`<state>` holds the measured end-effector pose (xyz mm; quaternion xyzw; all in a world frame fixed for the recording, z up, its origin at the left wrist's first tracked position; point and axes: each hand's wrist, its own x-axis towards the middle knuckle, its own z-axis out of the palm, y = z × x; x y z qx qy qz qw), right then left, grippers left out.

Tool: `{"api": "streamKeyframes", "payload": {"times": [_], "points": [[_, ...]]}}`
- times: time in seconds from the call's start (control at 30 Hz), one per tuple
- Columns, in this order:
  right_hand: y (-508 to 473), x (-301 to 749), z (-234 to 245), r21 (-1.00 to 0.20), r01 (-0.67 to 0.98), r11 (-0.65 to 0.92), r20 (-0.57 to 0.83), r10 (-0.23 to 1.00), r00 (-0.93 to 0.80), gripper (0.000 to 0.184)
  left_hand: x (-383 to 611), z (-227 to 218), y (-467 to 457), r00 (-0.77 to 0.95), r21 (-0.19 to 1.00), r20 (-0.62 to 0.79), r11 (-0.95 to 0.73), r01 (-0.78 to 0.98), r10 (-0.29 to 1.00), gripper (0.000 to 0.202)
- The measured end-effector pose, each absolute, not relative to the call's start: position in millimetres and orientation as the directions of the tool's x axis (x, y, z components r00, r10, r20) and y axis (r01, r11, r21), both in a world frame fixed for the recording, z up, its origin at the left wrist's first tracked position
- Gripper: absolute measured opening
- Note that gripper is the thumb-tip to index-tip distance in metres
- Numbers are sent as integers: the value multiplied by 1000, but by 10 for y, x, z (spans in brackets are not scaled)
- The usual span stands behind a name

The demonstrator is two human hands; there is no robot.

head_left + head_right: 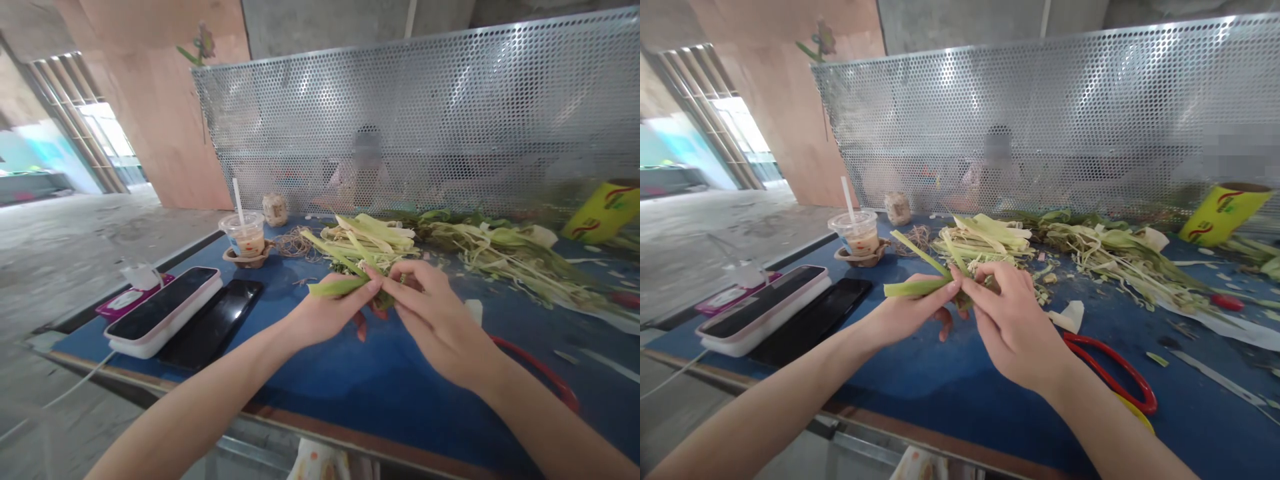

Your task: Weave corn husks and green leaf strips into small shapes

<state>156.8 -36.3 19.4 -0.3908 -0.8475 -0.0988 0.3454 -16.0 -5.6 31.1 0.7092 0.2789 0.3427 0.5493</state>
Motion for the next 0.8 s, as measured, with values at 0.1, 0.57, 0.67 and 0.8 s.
{"api": "streamKeyframes", "payload": {"times": [0.1, 0.57, 0.67, 0.8], "points": [[-371, 1646, 297, -202, 739, 643, 660, 647, -382, 39, -148, 319, -71, 631, 974, 121, -214, 74, 767, 31], [-270, 1416, 557, -174, 739, 651, 736, 584, -342, 21, -115, 231, -82, 718, 951, 42, -248, 184, 695, 33], [-319, 1519, 549, 5, 650, 760, 726, 445, -525, 32, -129, 225, -58, 729, 977, 22, -170, 131, 684, 30], [-330, 1662, 450, 68, 630, 774, 661, 438, -609, 29, -143, 257, -64, 755, 991, -5, -96, 89, 656, 28]]}}
